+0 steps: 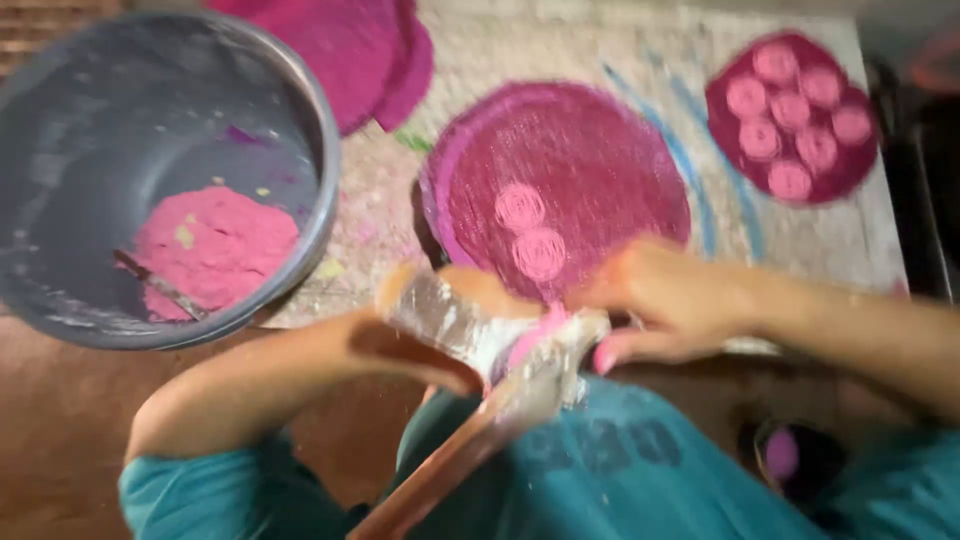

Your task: The person scoops pink dough from a metal bowl and loads it into a handheld extruder. They then press the dough through the tool to form spiral strands onto a pink glittery mat, repeating the process to create multiple spirals.

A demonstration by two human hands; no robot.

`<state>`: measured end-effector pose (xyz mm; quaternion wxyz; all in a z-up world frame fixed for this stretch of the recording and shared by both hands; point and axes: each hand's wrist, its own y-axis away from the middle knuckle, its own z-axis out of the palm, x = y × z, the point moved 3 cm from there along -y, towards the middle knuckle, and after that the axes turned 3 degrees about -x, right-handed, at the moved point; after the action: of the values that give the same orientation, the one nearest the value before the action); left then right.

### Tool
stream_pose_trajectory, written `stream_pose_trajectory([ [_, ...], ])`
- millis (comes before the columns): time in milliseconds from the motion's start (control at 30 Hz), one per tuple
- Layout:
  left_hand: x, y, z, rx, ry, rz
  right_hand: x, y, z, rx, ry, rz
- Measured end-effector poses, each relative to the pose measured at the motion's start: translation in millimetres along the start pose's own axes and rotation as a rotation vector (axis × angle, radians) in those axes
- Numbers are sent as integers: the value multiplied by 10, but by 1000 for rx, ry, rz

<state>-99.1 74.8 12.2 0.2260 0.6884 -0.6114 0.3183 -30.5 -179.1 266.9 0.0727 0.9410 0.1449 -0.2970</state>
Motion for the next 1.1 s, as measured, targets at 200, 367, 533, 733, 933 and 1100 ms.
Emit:
stream_pose_trajectory([
  [200,-188,751,-110,-10,83,-219,358,283,542,-141,-548,30],
  [367,-440,1270,-604,-94,279,-408,482,106,370,2,-274,-118],
  [533,-373,1629,-1297,-272,1133,-188,527,-622,-8,335,648,-318],
  [733,-728,1825,-1272,-121,1526,-107,589,-2164,-251,501,1155,-555],
  [933,-1802,2280,-1921,535,1152,-279,825,-3566,240,710,454,-227],
  [1100,-2349,2615,-2346,661,982,-272,1243,-4651,1629,81,78,126],
])
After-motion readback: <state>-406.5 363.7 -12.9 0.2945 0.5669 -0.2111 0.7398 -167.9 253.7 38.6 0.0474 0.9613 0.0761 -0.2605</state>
